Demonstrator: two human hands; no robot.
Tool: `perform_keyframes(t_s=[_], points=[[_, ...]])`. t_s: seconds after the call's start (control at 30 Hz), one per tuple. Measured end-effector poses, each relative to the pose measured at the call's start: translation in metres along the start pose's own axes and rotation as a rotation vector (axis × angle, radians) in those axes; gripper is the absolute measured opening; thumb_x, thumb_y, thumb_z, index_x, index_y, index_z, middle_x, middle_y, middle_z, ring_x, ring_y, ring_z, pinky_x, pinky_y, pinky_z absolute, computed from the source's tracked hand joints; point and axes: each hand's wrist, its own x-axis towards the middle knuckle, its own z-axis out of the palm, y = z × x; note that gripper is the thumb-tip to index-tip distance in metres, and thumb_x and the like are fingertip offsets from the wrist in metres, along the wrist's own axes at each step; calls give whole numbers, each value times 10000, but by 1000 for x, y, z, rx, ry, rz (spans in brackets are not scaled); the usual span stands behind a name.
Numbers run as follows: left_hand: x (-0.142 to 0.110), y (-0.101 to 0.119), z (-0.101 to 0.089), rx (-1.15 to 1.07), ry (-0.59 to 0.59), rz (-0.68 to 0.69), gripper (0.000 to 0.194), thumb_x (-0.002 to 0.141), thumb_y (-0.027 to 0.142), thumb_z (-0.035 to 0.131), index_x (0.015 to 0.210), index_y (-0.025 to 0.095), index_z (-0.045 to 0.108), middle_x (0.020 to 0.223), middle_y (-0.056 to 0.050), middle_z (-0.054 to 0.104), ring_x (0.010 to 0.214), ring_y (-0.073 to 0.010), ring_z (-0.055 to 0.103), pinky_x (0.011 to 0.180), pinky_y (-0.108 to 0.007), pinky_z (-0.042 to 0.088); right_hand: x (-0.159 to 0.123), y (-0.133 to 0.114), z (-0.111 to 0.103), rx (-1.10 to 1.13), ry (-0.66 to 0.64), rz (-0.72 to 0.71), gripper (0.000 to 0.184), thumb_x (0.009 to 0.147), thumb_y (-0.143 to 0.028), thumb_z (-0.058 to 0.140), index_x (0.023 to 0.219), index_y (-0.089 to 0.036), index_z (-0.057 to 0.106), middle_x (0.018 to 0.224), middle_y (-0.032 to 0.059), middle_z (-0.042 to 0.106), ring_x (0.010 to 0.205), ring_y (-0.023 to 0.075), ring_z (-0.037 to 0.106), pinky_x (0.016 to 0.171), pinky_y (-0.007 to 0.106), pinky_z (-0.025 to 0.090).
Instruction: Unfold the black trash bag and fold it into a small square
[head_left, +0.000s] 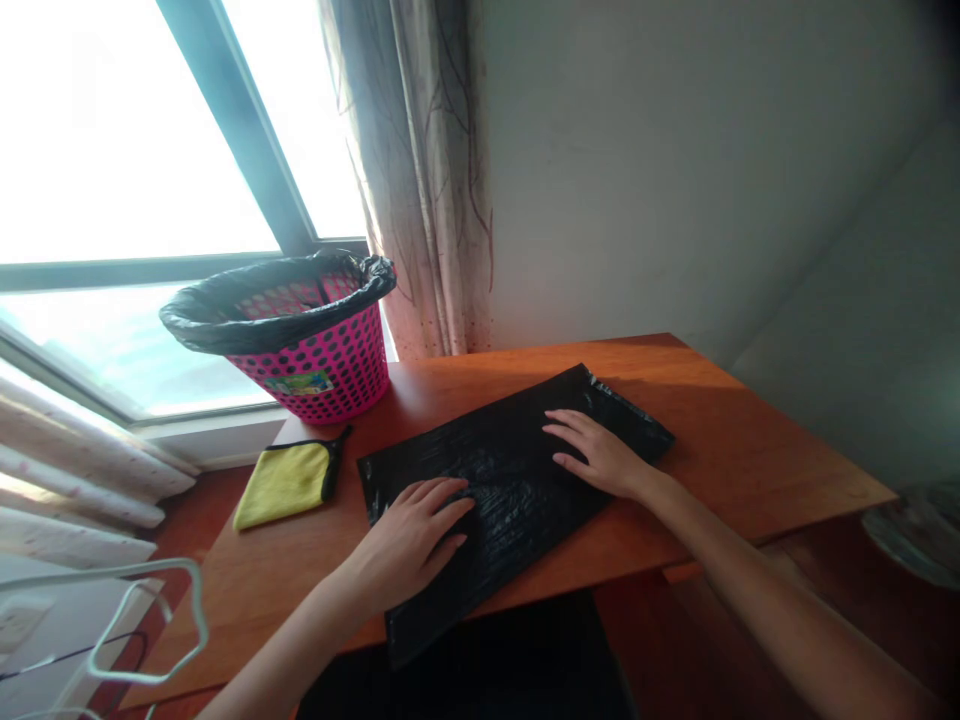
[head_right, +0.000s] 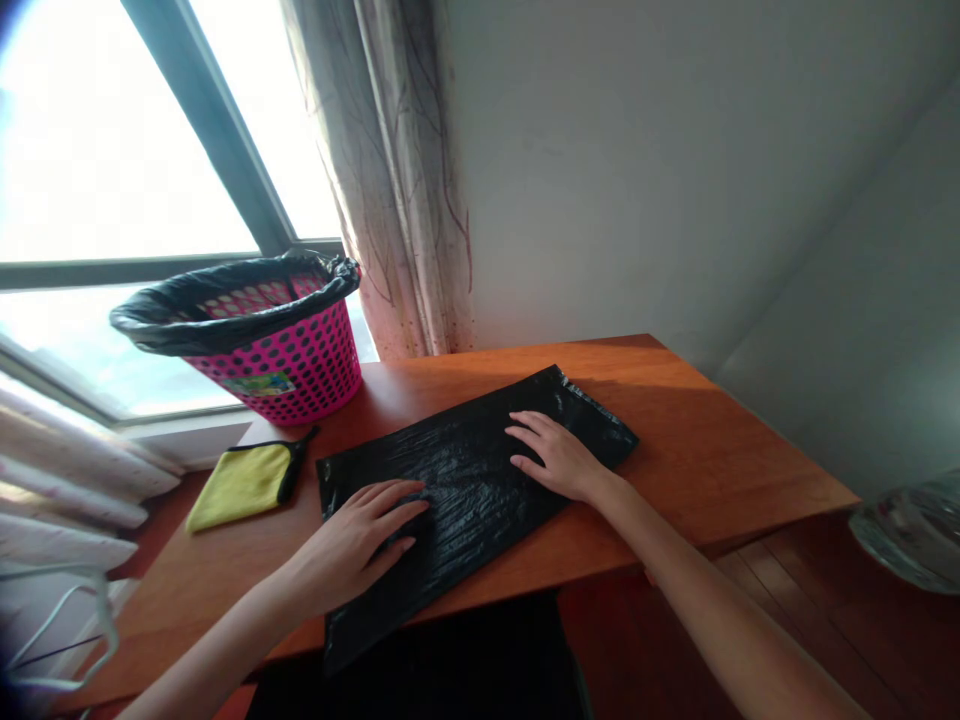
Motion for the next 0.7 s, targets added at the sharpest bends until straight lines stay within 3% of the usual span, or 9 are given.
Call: perform_keyframes(t_s=[0.1,0.23,0.4,0.53,0.7], points=[[-33,-9,11,4,14,-78,372,963,180,425,1277,267,604,1387,-72,563,1256,-244,532,1064,-449,455,-39,-18,0,-19,-47,37,483,975,-483,458,1385,-239,531,1489,88,468,1390,264,400,1155,475,347],[-73,-19,21,5,51,-118,486,899,97,419,1319,280,581,1427,-64,540,1284,-242,519,1074,-427,467,-81,-33,7,-61,-103,63,577,949,-532,491,1444,-237,469,1544,99,395,1428,289,343,1162,516,321],[-110,5,20,50,10,-89,856,661,-6,451,1444,341,454,1564,6,382,1389,-269,420,1132,-473,414,-118,-54,10,-105,-146,12,815,846,-621,602,1519,-237,350,1599,113,284,1466,328,260,1173,553,283],[-126,21,24,194,-23,-28,1041,534,1,451,1505,364,351,1570,32,364,1368,-275,458,1115,-454,436,-147,-65,12,-140,-124,4,740,867,-389,635,1530,-273,327,1592,76,308,1453,313,303,1169,539,318],[-133,15,34,265,83,79,981,627,16,441,1533,359,289,1463,46,510,1264,-216,576,1070,-355,484,-171,-61,10,-80,-38,19,771,781,-66,489,1504,-312,386,1545,24,398,1409,265,398,1141,456,408]])
